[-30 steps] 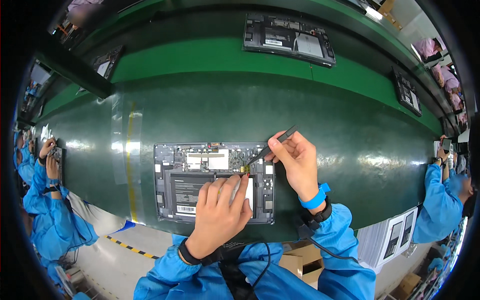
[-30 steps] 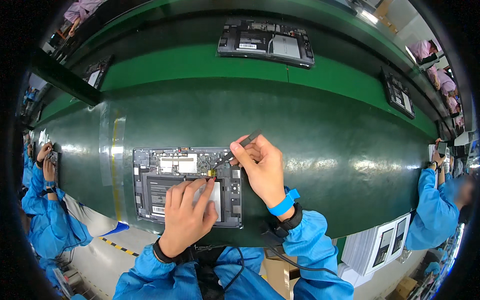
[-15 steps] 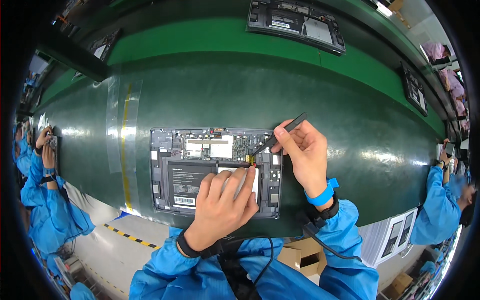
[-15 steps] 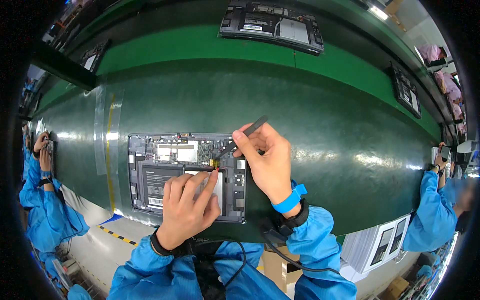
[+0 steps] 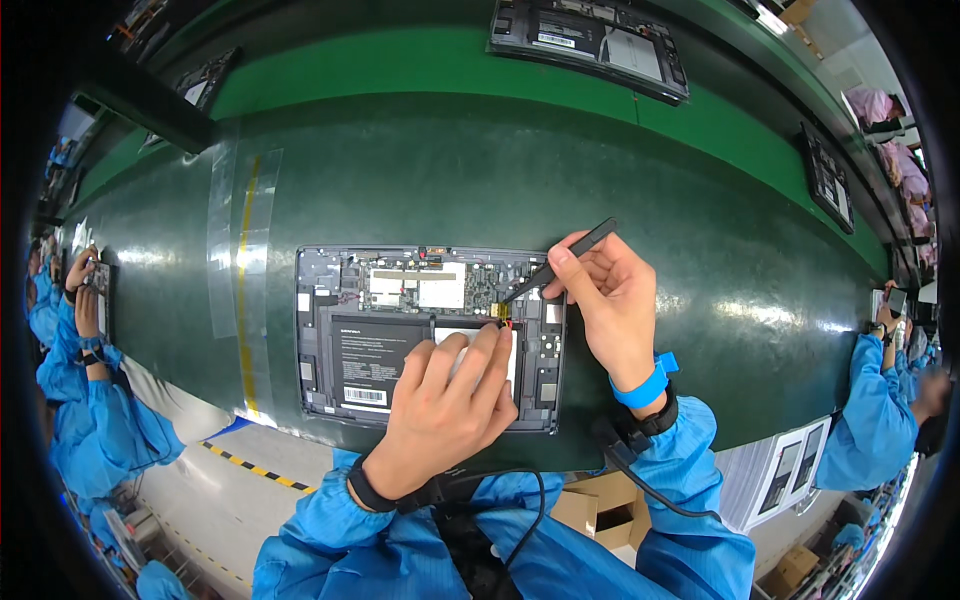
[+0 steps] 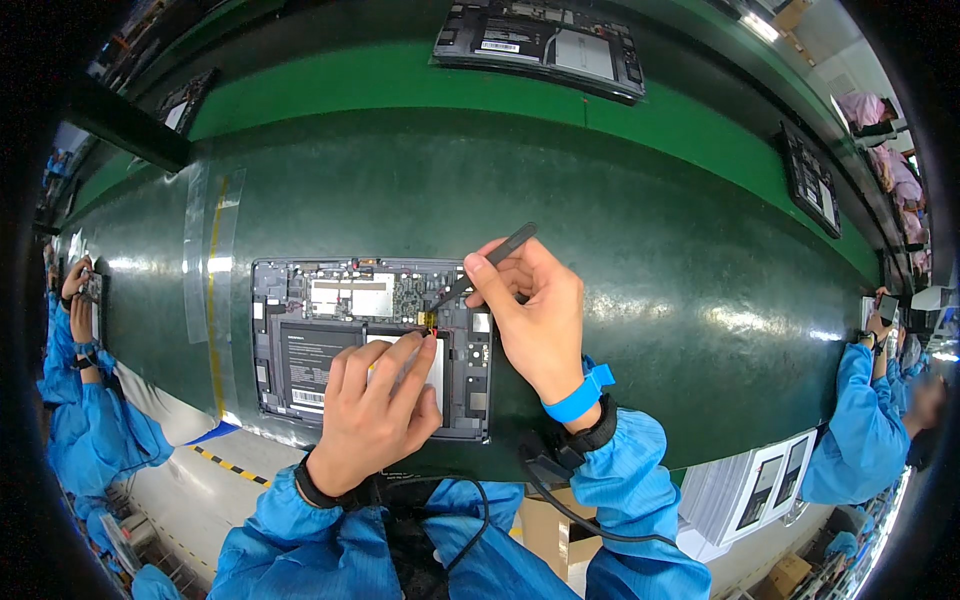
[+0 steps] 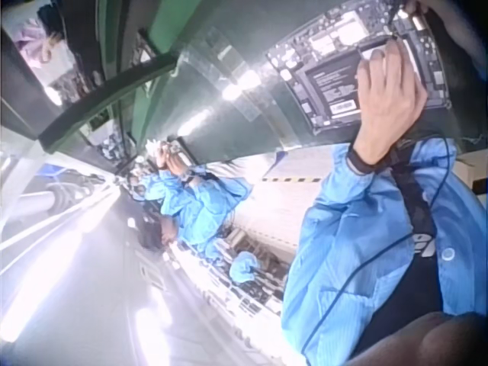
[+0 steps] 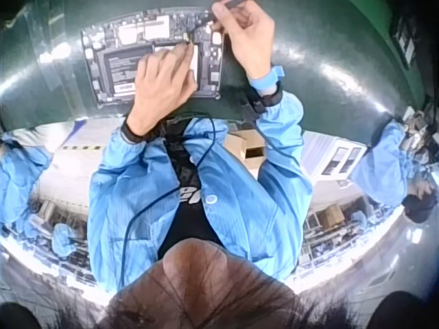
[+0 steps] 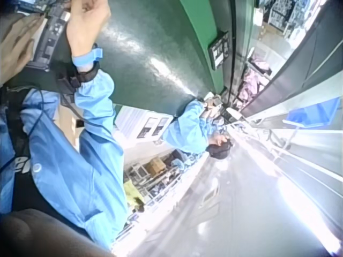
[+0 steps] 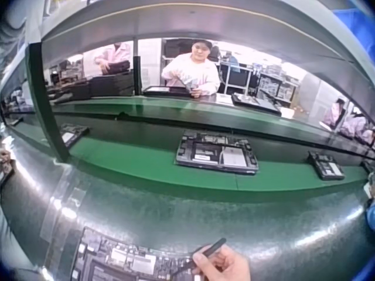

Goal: Assembling a tablet device on a factory conveyor belt, specifically connecting battery and internal components.

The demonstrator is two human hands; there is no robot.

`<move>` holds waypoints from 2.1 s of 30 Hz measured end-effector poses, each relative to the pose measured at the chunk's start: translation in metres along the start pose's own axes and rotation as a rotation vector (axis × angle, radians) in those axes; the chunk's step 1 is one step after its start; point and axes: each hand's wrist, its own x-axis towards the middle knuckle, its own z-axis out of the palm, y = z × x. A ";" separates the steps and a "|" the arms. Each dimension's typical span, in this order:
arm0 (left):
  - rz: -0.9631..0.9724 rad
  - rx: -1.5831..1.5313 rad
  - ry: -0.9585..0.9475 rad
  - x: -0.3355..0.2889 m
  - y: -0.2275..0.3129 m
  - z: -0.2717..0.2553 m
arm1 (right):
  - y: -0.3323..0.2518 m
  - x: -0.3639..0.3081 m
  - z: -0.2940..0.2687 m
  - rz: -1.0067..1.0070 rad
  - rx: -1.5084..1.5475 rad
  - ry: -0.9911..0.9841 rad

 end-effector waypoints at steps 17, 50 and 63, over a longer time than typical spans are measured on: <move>0.037 -0.004 -0.057 0.006 -0.002 0.000 | -0.012 -0.007 -0.021 -0.138 0.164 -0.002; -0.033 -0.056 0.006 0.000 0.001 -0.001 | -0.004 -0.022 -0.040 -0.217 -0.289 -0.208; -0.028 -0.053 0.009 0.000 0.001 -0.001 | -0.004 -0.021 -0.038 -0.167 -0.278 -0.165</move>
